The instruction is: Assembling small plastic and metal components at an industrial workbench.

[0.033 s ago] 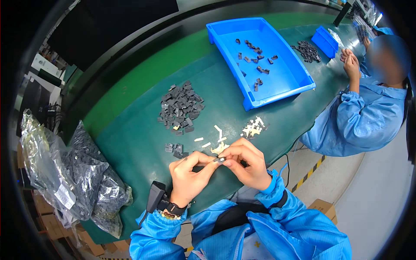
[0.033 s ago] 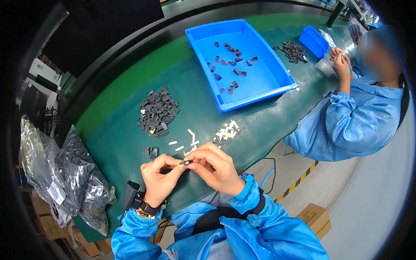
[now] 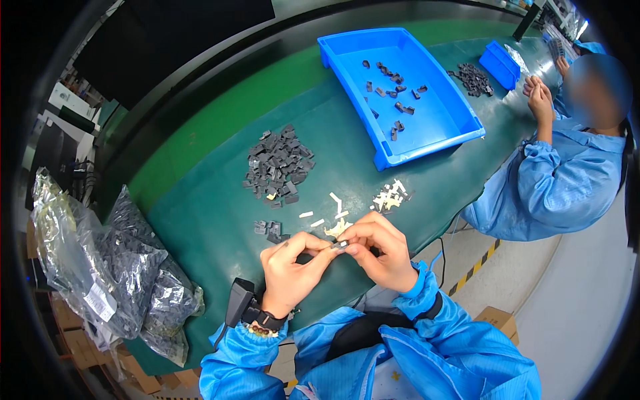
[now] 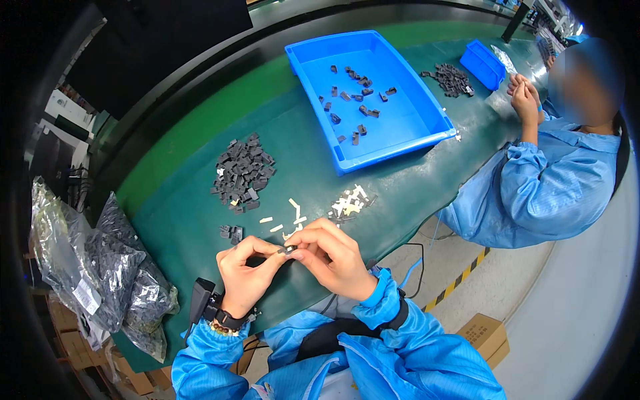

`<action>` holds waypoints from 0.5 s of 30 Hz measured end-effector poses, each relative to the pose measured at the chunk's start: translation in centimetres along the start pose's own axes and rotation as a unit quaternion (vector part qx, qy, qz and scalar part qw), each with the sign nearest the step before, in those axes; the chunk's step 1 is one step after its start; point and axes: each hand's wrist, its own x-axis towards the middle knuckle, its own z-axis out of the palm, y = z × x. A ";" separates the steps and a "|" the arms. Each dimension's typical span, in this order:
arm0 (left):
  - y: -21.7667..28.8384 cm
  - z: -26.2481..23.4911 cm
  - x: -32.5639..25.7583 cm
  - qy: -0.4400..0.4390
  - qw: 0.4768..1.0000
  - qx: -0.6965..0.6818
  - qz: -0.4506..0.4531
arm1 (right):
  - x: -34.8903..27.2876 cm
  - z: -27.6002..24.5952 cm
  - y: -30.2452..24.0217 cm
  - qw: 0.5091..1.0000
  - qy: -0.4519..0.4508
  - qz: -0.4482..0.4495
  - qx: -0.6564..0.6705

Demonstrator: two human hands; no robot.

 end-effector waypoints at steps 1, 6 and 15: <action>0.0 0.0 0.3 -0.006 1.000 0.016 0.015 | -0.1 -0.1 0.1 1.000 0.001 -0.001 -0.001; -1.2 -0.2 1.8 0.022 0.991 0.115 0.069 | 1.0 -2.0 0.8 0.983 0.182 0.025 -0.028; -1.7 0.7 1.6 -0.002 0.978 0.144 0.149 | 9.3 -10.4 0.7 0.868 0.269 -0.107 -0.403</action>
